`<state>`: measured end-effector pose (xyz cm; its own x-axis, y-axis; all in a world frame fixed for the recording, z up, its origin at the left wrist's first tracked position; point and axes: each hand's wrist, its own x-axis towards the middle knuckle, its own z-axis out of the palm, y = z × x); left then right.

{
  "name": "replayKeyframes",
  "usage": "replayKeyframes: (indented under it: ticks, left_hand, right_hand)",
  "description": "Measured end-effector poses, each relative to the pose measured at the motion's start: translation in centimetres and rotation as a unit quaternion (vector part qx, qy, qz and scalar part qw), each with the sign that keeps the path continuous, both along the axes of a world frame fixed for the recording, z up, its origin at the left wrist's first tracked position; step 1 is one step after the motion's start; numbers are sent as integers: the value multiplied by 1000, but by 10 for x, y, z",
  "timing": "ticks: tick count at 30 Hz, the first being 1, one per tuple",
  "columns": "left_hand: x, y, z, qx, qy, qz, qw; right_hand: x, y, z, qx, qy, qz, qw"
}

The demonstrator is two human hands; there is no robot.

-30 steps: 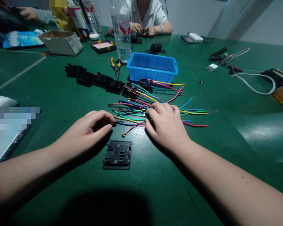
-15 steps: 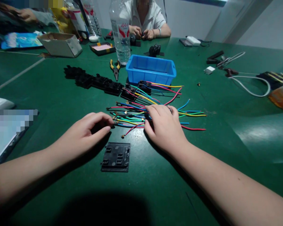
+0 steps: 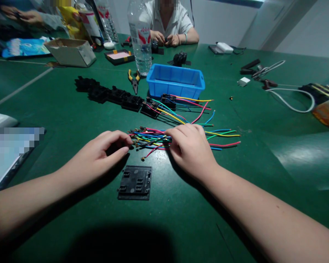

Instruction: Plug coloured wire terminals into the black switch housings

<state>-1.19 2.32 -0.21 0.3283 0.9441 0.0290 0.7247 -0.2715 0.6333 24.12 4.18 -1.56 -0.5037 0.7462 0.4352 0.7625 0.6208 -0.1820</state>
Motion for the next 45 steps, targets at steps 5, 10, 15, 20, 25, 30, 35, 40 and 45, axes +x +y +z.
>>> replayKeyframes:
  ticks: [5, 10, 15, 20, 25, 30, 35, 40, 45]
  left_hand:
    - [0, 0, -1, 5, -5, -2, 1000]
    - [0, 1, -1, 6, -8, -4, 1000]
    - [1, 1, -1, 8, -10, -3, 1000]
    - [1, 1, -1, 9, -8, -3, 1000]
    - [0, 1, -2, 10, -9, -4, 1000]
    - [0, 1, -3, 9, -6, -3, 1000]
    - [0, 1, -2, 8, -8, 1, 1000]
    - [1, 1, -2, 7, -5, 0, 1000]
    - [1, 1, -2, 8, -8, 1, 1000]
  right_hand:
    - [0, -2, 4, 31, 26, 24, 999]
    - [0, -2, 4, -4, 14, 56, 998]
    - [-3, -1, 4, -19, 12, 77, 997]
    - [-4, -1, 3, -38, -2, 98, 994]
    - [-3, -3, 4, -5, 18, 85, 996]
    - [-3, -3, 3, 5, 18, 75, 997]
    - [-4, 0, -2, -52, -53, 60, 995]
    - [-4, -1, -2, -67, -63, 46, 995]
    - [-5, -1, 0, -75, -59, 38, 995]
